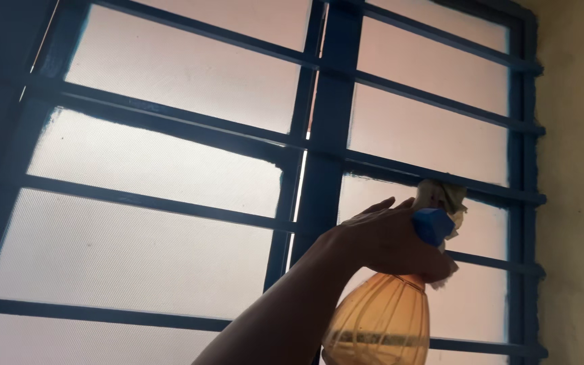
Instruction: The person sprays a cleaning solution onto a window screen and wipes it with a cloth. They repeatedly spray and wipe different sections of the window frame and screen, moving methodically across the surface.
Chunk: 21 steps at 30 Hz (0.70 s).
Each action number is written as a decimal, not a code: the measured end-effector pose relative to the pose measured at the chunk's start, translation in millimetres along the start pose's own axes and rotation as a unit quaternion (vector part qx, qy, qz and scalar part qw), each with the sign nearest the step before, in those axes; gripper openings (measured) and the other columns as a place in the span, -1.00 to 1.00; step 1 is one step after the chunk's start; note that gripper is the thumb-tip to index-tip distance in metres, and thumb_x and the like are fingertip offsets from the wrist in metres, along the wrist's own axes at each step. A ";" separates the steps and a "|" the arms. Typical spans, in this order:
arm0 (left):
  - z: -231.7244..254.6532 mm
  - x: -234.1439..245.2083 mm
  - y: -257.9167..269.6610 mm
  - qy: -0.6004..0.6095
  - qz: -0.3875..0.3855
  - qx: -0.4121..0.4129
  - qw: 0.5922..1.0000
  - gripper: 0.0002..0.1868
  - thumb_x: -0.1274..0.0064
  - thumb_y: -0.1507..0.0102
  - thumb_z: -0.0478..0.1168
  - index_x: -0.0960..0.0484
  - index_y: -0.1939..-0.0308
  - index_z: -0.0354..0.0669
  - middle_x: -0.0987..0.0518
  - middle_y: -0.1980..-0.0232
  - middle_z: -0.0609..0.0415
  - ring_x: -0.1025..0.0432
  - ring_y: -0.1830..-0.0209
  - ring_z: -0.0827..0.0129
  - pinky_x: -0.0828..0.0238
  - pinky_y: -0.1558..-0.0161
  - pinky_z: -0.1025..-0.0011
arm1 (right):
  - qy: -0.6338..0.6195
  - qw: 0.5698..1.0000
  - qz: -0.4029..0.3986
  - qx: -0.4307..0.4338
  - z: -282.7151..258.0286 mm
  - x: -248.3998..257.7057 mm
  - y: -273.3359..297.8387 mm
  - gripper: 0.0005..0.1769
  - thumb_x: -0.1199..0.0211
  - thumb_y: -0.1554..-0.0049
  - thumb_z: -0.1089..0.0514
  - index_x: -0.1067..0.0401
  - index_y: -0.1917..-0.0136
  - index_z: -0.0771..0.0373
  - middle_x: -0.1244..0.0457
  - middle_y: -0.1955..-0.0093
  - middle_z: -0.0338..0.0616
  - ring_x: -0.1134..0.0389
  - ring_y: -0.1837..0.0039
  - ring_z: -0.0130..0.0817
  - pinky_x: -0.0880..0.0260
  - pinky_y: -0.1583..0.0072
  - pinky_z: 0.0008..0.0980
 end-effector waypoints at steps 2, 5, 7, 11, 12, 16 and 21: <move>2.1 2.4 -1.1 -0.008 -0.008 -0.002 1.000 -0.03 -0.09 0.05 0.43 -0.51 -0.36 0.07 -0.66 -0.17 -0.12 -0.26 -0.49 0.03 0.24 -0.56 0.02 | -0.033 0.999 0.005 0.006 -5.9 4.0 -6.6 -0.64 -0.28 -0.16 0.30 -0.54 -0.24 0.18 -0.47 -0.03 -0.09 -0.53 -0.07 -0.24 -0.56 -0.07 -0.25; -8.4 9.9 4.1 0.078 -0.004 0.076 0.994 0.11 -0.21 0.17 0.42 -0.38 -0.38 0.00 -0.64 -0.15 -0.13 -0.45 -0.31 -0.01 -0.27 -0.35 -0.03 | -0.088 0.996 -0.005 0.012 -26.1 -2.0 5.2 -0.64 -0.29 -0.15 0.31 -0.54 -0.23 0.20 -0.47 -0.05 -0.09 -0.52 -0.09 -0.24 -0.55 -0.09 -0.25; 4.4 -1.2 4.5 0.083 -0.047 0.027 0.995 0.02 -0.15 0.14 0.45 -0.58 -0.28 -0.03 -0.70 -0.08 -0.14 -0.53 -0.24 0.01 -0.33 -0.36 0.05 | -0.136 0.990 -0.028 0.000 -26.9 -6.9 32.1 -0.64 -0.29 -0.15 0.31 -0.54 -0.23 0.21 -0.47 -0.06 -0.09 -0.52 -0.10 -0.24 -0.54 -0.10 -0.24; 0.9 22.2 6.4 0.059 -0.012 0.063 0.996 0.09 -0.27 0.24 0.31 -0.50 -0.34 -0.03 -0.69 -0.10 -0.17 -0.37 -0.32 -0.10 -0.16 -0.33 -0.12 | -0.405 0.912 -0.009 0.059 -51.2 -16.0 34.0 -0.25 -0.49 0.15 0.27 -0.38 -0.33 0.26 -0.36 -0.23 -0.01 -0.43 -0.26 -0.19 -0.51 -0.17 -0.28; 0.9 20.8 8.5 0.062 -0.008 0.075 0.995 0.14 -0.28 0.25 0.30 -0.44 -0.38 -0.05 -0.64 -0.12 -0.18 -0.36 -0.31 -0.13 -0.22 -0.28 -0.16 | -0.371 0.928 -0.031 0.027 -49.1 -22.9 34.9 -0.27 -0.49 0.10 0.23 -0.39 -0.34 0.22 -0.36 -0.26 -0.03 -0.44 -0.27 -0.20 -0.53 -0.18 -0.27; 2.8 24.4 14.8 0.074 0.005 0.091 0.993 0.24 -0.28 0.27 0.29 -0.33 -0.45 -0.14 -0.59 -0.13 -0.23 -0.43 -0.22 -0.20 -0.43 -0.11 -0.24 | -0.287 0.956 -0.005 0.065 -56.3 -25.3 39.9 -0.11 -0.58 0.21 0.12 -0.36 -0.38 0.26 -0.31 -0.31 0.02 -0.42 -0.31 -0.13 -0.50 -0.23 -0.20; 10.0 37.8 30.5 0.107 0.020 0.098 0.989 0.20 -0.25 0.27 0.30 -0.41 -0.37 -0.26 -0.63 -0.08 -0.28 -0.55 -0.12 -0.19 -0.58 -0.03 -0.13 | -0.149 0.988 0.006 0.038 -48.5 -14.6 37.4 -0.32 -0.53 0.06 0.04 -0.43 -0.29 0.27 -0.36 -0.23 0.09 -0.44 -0.22 -0.02 -0.50 -0.17 -0.10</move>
Point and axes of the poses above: each hand's wrist, its own y-axis away from the middle knuckle, its own x-axis out of the back of the hand, z = x × y, the point moved 6 cm from there along -y, towards the middle knuckle
